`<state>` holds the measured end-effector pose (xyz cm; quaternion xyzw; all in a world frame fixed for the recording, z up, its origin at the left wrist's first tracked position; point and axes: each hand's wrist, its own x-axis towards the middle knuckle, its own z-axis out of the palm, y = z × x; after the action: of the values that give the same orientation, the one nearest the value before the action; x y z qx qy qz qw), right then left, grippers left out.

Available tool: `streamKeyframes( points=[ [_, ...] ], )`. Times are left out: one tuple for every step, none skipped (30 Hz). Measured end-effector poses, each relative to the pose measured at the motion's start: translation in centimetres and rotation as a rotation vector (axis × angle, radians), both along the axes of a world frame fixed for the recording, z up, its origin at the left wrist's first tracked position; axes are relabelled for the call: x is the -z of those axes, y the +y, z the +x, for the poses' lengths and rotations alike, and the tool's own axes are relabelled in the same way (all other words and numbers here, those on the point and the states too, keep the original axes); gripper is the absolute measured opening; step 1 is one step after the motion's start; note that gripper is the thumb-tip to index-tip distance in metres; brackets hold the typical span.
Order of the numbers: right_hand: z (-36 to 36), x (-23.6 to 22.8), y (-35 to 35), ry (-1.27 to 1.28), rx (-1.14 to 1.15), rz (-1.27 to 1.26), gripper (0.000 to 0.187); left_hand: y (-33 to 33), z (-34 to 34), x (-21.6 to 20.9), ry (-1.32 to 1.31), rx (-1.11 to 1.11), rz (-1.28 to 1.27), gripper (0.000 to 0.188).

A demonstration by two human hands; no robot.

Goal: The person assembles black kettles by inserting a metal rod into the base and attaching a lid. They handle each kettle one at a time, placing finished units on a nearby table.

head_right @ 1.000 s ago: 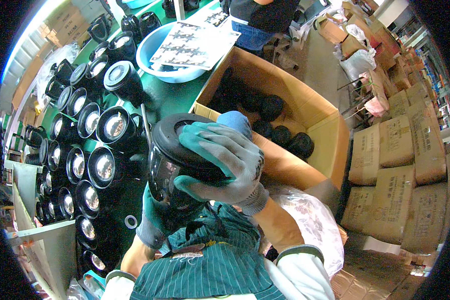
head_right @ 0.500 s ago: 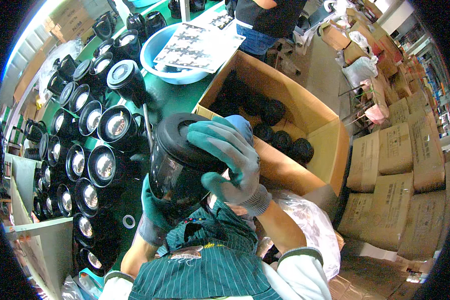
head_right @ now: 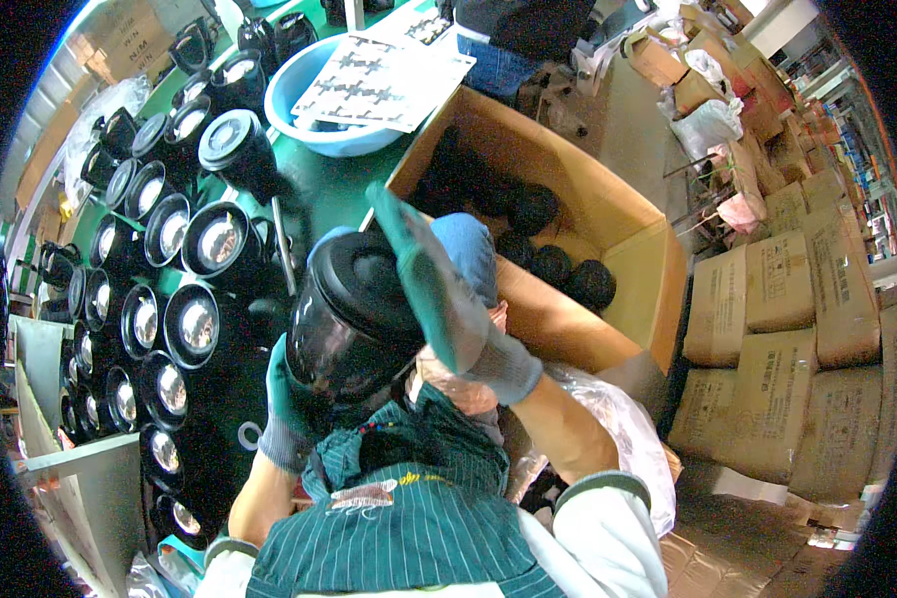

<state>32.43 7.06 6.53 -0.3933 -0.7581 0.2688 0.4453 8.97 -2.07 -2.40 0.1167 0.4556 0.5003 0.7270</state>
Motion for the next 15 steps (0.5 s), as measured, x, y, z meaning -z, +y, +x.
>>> streamKeyframes(
  points=[
    [0.2, -0.4, 0.3, 0.076, -0.034, -0.047, 0.07, 0.6, 0.6, -2.8, -0.29, -0.054, -0.29, 0.039],
    [0.3, -0.5, 0.0, 0.11, -0.042, -0.086, 0.068, -0.2, -0.1, 0.0, -0.272, -0.022, -0.203, 0.034],
    [0.5, -1.3, 0.2, 0.139, -0.035, -0.098, 0.066, -0.3, -0.4, 0.9, -0.259, 0.002, -0.156, 0.032],
    [0.8, -1.9, 0.4, 0.166, -0.013, -0.101, 0.064, -0.2, -0.5, 1.4, -0.247, 0.024, -0.111, 0.031],
    [1.2, -2.9, 0.9, 0.194, 0.033, -0.084, 0.063, 0.0, -0.5, 1.5, -0.244, 0.036, -0.121, 0.032],
    [1.8, -4.2, 1.3, 0.23, 0.092, -0.052, 0.061, 0.0, -0.3, 1.1, -0.144, 0.057, -0.046, 0.033],
    [2.5, -5.9, 1.6, 0.288, 0.168, -0.004, 0.059, 0.0, -0.2, 0.6, -0.04, 0.07, 0.024, 0.034],
    [2.9, -8.3, 1.8, 0.371, 0.244, 0.061, 0.058, -0.7, -0.2, 0.2, 0.164, 0.086, 0.169, 0.036],
    [3.0, -10.4, 1.9, 0.457, 0.316, 0.13, 0.056, -1.2, -0.2, 0.1, 0.366, 0.106, 0.311, 0.038],
    [2.8, -11.7, 1.5, 0.494, 0.367, 0.169, 0.055, -1.1, -0.4, 0.2, 0.233, 0.085, 0.213, 0.038],
    [2.0, -11.8, 1.2, 0.472, 0.402, 0.174, 0.054, -1.1, -0.6, 0.4, 0.106, 0.048, 0.108, 0.041],
    [0.5, -9.7, 0.9, 0.361, 0.372, 0.116, 0.052, -1.4, 0.2, -0.9, 0.003, -0.039, 0.066, 0.043],
    [0.7, -7.2, -0.6, 0.159, 0.312, 0.116, 0.056, -0.5, 0.5, -0.7, -0.081, 0.005, 0.028, 0.044],
    [1.1, -4.2, -2.0, -0.042, 0.254, 0.105, 0.059, 0.4, 1.0, -0.5, -0.166, 0.044, -0.018, 0.047],
    [0.1, 0.2, -1.2, -0.184, 0.119, 0.1, 0.063, 0.4, 0.0, 0.5, -0.2, 0.003, -0.072, 0.05]
  ],
)
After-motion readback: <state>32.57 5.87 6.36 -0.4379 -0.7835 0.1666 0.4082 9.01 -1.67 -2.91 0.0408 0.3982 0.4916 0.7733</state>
